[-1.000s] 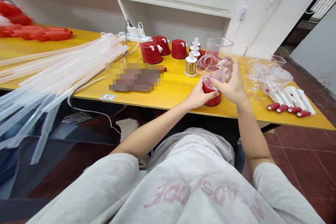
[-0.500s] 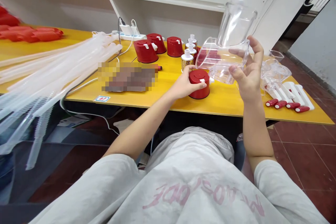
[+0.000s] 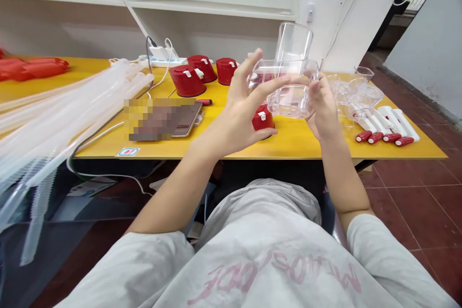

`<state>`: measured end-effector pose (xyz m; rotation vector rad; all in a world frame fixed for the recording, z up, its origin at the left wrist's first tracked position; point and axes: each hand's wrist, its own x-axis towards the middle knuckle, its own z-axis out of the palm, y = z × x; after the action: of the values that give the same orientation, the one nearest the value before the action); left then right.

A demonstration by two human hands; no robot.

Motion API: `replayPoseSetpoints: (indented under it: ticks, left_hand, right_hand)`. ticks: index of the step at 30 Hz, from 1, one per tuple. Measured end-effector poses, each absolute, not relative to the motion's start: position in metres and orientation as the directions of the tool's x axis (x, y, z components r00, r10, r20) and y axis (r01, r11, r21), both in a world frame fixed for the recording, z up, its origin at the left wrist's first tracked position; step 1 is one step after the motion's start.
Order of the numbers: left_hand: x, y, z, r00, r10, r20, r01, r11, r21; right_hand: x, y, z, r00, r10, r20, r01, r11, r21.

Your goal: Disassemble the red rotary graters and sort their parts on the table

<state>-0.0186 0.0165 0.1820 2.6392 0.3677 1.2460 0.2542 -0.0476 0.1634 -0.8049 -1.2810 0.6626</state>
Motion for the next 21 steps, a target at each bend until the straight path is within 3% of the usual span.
replayPoseSetpoints:
  ticks: [5,10,14,16,21]
  left_hand:
    - [0.025,0.044,0.188,0.528,0.344,0.777,0.174,-0.939,0.297]
    - [0.042,0.070,0.227,0.530,0.325,0.783,0.178,-0.946,0.271]
    - [0.054,0.077,0.268,0.443,0.489,0.752,0.205,-0.871,0.446]
    - [0.071,0.089,0.285,0.413,0.588,0.695,0.207,-0.804,0.557]
    - [0.151,0.139,0.299,0.400,0.809,0.432,0.245,-0.548,0.800]
  right_hand:
    - [0.252,-0.052,0.175,0.231,0.856,0.462,-0.019,0.478,-0.878]
    - [0.272,-0.062,0.186,0.205,0.855,0.476,-0.026,0.491,-0.871]
    - [0.298,-0.078,0.195,0.263,0.826,0.499,-0.002,0.518,-0.856]
    - [0.317,-0.087,0.202,0.337,0.753,0.566,0.033,0.591,-0.806]
    - [0.401,-0.123,0.217,0.655,0.314,0.687,0.212,0.797,-0.566]
